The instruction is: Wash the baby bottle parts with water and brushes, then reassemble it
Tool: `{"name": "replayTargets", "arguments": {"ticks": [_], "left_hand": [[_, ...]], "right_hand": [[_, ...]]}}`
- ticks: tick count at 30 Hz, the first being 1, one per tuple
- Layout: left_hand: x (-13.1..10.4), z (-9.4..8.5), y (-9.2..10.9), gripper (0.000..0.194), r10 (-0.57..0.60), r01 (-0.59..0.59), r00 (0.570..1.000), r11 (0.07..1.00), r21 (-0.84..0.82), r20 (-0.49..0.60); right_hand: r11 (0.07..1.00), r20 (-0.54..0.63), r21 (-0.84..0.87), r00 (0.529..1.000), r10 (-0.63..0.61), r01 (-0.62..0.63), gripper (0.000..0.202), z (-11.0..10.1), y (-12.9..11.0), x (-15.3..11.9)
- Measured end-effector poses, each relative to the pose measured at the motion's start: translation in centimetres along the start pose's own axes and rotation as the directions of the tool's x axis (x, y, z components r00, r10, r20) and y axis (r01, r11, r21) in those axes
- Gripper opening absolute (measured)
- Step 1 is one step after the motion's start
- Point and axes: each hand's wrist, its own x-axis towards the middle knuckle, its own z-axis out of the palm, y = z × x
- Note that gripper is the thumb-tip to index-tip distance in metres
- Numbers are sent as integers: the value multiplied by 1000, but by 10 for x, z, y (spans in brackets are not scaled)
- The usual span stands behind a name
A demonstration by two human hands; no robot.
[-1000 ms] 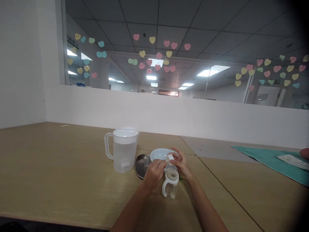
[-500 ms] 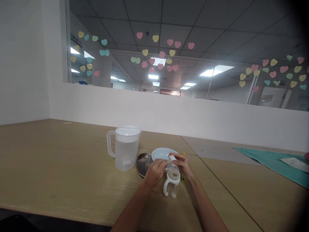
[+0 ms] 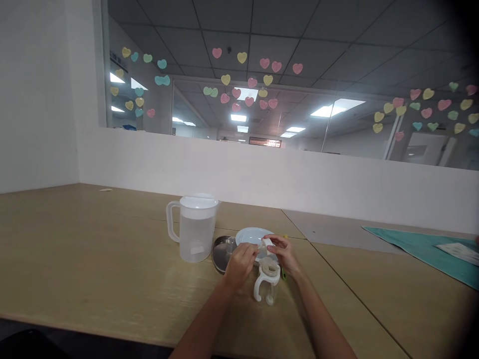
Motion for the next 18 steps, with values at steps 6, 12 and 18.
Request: {"name": "replayTargets", "arguments": {"ticks": [6,12,18], "left_hand": [[0,4,-1,16,-27,27,1000,999,37,3],[1,4,0,15,-87,87,996,995,46,-12],[-2,-1,3,23,-301,298,952,953,-46,-62]], "right_hand": [[1000,-65,-7,998,-21,20,34,3,5,0],[998,-73,-50,997,-28,25,36,9,2,-1],[976,-196,-175,967,-164,130,37,17,-1,3]]}}
